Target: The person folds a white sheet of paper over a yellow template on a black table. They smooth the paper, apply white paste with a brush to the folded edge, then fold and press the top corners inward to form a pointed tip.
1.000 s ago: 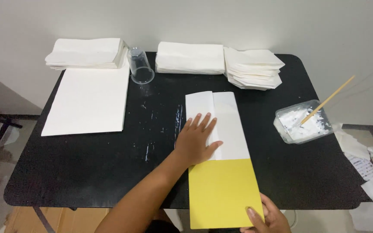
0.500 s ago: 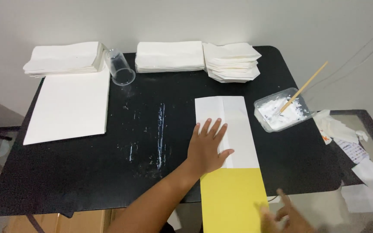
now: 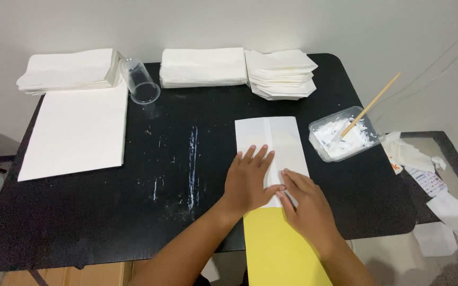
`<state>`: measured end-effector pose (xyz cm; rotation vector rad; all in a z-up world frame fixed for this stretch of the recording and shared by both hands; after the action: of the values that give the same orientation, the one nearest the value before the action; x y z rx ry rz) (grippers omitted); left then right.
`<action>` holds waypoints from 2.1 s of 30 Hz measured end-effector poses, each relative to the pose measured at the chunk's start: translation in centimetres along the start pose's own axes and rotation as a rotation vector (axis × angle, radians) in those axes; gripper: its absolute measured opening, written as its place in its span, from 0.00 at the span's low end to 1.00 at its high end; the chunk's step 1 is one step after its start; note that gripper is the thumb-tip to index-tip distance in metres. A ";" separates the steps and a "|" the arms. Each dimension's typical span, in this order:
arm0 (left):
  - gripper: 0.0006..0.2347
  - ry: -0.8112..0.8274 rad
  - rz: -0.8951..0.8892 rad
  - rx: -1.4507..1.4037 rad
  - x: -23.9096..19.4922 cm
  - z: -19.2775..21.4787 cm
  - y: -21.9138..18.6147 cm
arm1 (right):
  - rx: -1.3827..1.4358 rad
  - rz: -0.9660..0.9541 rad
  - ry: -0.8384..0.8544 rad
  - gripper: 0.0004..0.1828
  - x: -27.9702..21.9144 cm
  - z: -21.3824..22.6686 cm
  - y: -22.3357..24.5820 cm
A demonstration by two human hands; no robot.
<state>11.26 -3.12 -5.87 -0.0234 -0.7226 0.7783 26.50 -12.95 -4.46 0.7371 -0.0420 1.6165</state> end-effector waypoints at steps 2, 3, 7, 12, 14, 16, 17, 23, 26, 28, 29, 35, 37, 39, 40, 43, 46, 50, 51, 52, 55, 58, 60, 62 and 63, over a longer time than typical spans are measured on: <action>0.30 -0.035 -0.019 -0.019 -0.1 0.0 0.2 | -0.024 0.007 0.007 0.29 -0.2 -0.5 -0.6; 0.27 -0.064 -0.041 -0.041 -0.3 0.1 0.1 | -0.047 0.008 0.015 0.29 -0.5 -0.7 -0.8; 0.26 -0.028 -0.007 -0.051 0.0 -2.2 2.8 | -0.032 0.016 -0.021 0.23 -0.6 -0.9 -0.9; 0.33 0.041 0.005 0.207 2.6 -6.1 8.4 | -0.107 -0.078 0.062 0.24 -0.6 -1.0 -1.0; 0.35 0.196 0.068 0.173 4.9 -4.5 8.6 | -0.099 -0.077 0.059 0.24 -0.7 -1.1 -1.0; 0.36 0.344 0.134 0.140 5.9 -3.7 8.6 | -0.091 -0.068 0.053 0.24 -0.5 -1.0 -0.8; 0.37 0.378 0.116 0.213 5.8 -3.9 8.3 | -0.094 -0.092 0.071 0.23 -0.4 -0.9 -0.8; 0.38 0.062 -0.075 0.244 -0.6 -2.6 3.8 | -0.032 -0.055 0.038 0.20 0.1 -0.6 -1.1; 0.37 0.389 -0.003 0.203 -2.5 0.4 -0.2 | 0.000 -0.065 0.062 0.19 0.3 -0.6 -1.5; 0.36 0.611 0.051 0.155 -2.5 1.4 -1.5 | 0.027 -0.044 0.035 0.18 0.9 -0.2 -1.4; 0.33 0.605 0.076 0.147 -2.3 1.2 -1.5 | 0.012 -0.100 0.105 0.19 1.1 -0.1 -1.3; 0.33 0.388 0.170 0.203 3.8 -2.1 3.1 | 0.001 -0.194 0.170 0.19 1.4 0.5 -0.6; 0.34 0.580 0.278 0.183 5.7 -3.2 4.8 | 0.003 -0.227 0.179 0.18 1.5 0.6 -0.5; 0.34 0.320 0.213 0.212 6.3 -5.6 7.0 | -0.021 -0.196 0.171 0.19 1.5 0.5 -0.5; 0.34 0.319 0.214 0.211 6.2 -5.0 6.5 | -0.023 -0.195 0.172 0.19 1.5 0.6 -0.2; 0.36 0.470 0.249 0.258 4.3 -5.3 5.0 | -0.029 -0.298 0.199 0.19 1.5 0.4 -0.4; 0.39 0.221 0.130 0.370 -0.7 -4.8 1.6 | 0.003 -0.201 0.134 0.18 1.3 0.2 -0.9; 0.39 0.361 -0.005 0.299 -6.4 0.6 -3.4 | 0.013 -0.242 0.153 0.18 1.5 0.1 -1.1; 0.41 0.253 -0.077 0.270 -8.1 1.3 -4.1 | 0.033 -0.206 0.108 0.18 1.4 0.0 -1.2; 0.41 0.253 -0.076 0.269 -8.6 2.5 -4.5 | 0.032 -0.206 0.109 0.18 1.7 0.5 -0.7; 0.37 0.276 0.031 0.039 -9.5 5.2 -4.9 | -0.035 -0.359 0.270 0.21 2.0 0.8 -0.6; 0.34 0.247 0.054 -0.084 -9.5 6.3 -4.4 | 0.056 -0.261 0.265 0.24 2.5 0.7 -1.6; 0.36 0.174 0.043 -0.134 -9.8 6.4 -4.1 | 0.035 -0.353 0.340 0.34 3.3 1.4 -1.2; 0.38 0.158 0.033 -0.152 -9.4 6.6 -3.6 | 0.065 -0.377 0.357 0.34 4.6 2.1 -0.5; 0.41 0.141 0.027 -0.171 -9.4 6.7 -3.5 | 0.094 -0.398 0.378 0.34 5.1 2.4 -0.2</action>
<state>4.89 -13.34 -5.31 -0.2409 -0.6534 0.7315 27.76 -9.46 -0.22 0.4637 0.4309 1.3538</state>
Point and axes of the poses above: each hand's wrist, its own x-axis towards the middle knuckle, its own z-axis out of the back of the hand, y = z × x, the point moved 2 cm from there along x, towards the middle knuckle, and after that the axes turned 11 degrees about -y, right-handed, at the moved point
